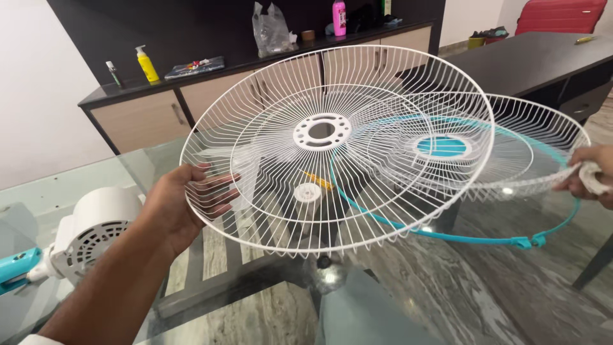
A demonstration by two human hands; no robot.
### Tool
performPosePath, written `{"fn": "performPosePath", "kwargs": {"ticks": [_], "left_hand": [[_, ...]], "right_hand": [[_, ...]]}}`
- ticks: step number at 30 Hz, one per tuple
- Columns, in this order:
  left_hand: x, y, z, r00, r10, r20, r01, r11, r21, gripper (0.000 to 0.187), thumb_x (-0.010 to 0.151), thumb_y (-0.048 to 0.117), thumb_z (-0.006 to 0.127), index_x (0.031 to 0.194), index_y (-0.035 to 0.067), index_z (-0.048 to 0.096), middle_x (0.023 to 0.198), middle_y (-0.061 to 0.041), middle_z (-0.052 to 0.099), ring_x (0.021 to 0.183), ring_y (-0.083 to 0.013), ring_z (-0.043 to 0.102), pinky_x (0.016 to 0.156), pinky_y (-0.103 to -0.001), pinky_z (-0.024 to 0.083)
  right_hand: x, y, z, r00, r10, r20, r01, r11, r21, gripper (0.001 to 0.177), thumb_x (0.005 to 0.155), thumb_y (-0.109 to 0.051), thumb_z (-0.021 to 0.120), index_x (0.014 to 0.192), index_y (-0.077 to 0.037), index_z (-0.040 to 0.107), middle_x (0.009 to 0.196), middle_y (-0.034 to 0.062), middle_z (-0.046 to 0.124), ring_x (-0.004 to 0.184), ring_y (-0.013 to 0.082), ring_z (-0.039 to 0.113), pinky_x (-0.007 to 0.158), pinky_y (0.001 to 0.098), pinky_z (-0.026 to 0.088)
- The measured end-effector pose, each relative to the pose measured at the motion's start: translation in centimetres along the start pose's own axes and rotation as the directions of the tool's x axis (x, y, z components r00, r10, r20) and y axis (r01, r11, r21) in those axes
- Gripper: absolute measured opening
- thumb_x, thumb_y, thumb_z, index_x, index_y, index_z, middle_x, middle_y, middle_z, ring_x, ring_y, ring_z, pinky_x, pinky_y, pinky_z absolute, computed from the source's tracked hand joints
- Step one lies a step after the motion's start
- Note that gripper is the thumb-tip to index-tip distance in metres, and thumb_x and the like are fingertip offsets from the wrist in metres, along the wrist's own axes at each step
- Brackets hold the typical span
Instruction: The person assembles a teal and white LG pedestal fan on a glass table. They attach the front grille, insert the fan blades, secure the rear grille with a screwdriver, and then attach the fan head to the base.
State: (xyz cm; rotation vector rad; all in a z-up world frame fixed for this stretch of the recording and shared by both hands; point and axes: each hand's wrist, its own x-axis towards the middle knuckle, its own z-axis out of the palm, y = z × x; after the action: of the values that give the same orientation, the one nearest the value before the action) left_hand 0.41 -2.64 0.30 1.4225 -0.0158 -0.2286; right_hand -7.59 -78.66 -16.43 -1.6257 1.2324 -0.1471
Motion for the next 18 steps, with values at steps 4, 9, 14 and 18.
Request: {"fn": "performPosePath", "kwargs": {"ticks": [4, 9, 14, 18], "left_hand": [[0.2, 0.0, 0.3, 1.0, -0.015, 0.021, 0.015, 1.0, -0.005, 0.044, 0.095, 0.016, 0.033, 0.138, 0.01, 0.043, 0.122, -0.023, 0.072, 0.105, -0.0314, 0.073, 0.086, -0.039, 0.059], [0.6, -0.8, 1.5, 0.997, -0.069, 0.04, 0.069, 0.998, 0.009, 0.044, 0.097, 0.017, 0.033, 0.136, 0.006, 0.048, 0.122, -0.02, 0.072, 0.105, -0.0302, 0.072, 0.086, -0.04, 0.061], [2.1, -2.3, 3.4, 0.989, -0.1, 0.105, 0.102, 0.995, -0.017, 0.042, 0.099, 0.019, 0.034, 0.136, 0.004, 0.046, 0.12, -0.02, 0.072, 0.102, -0.0279, 0.073, 0.086, -0.038, 0.06], [3.9, -3.0, 5.7, 0.973, -0.079, 0.218, 0.097, 0.993, -0.072, 0.043, 0.099, 0.02, 0.036, 0.133, -0.002, 0.05, 0.116, -0.018, 0.075, 0.096, -0.026, 0.074, 0.083, -0.037, 0.058]], "right_hand": [[-1.0, -1.8, -0.5, 0.997, -0.078, -0.022, 0.079, 0.997, 0.007, 0.052, 0.106, -0.028, 0.044, 0.13, 0.013, 0.066, 0.105, 0.0217, 0.074, 0.064, 0.0197, 0.053, 0.063, 0.0365, 0.05], [-2.6, -3.4, -1.3, 0.989, -0.145, -0.034, 0.146, 0.989, 0.03, 0.051, 0.106, -0.028, 0.044, 0.129, 0.013, 0.066, 0.103, 0.0203, 0.073, 0.064, 0.0184, 0.052, 0.061, 0.0353, 0.048], [-5.0, -4.1, -2.8, 0.98, -0.196, -0.044, 0.198, 0.979, 0.055, 0.051, 0.106, -0.028, 0.044, 0.127, 0.012, 0.066, 0.102, 0.019, 0.072, 0.065, 0.0171, 0.052, 0.059, 0.034, 0.046], [-7.7, -4.3, -4.3, 0.966, -0.252, -0.049, 0.256, 0.963, 0.087, 0.05, 0.105, -0.028, 0.044, 0.126, 0.012, 0.065, 0.1, 0.0179, 0.071, 0.065, 0.016, 0.051, 0.058, 0.033, 0.045]]}}
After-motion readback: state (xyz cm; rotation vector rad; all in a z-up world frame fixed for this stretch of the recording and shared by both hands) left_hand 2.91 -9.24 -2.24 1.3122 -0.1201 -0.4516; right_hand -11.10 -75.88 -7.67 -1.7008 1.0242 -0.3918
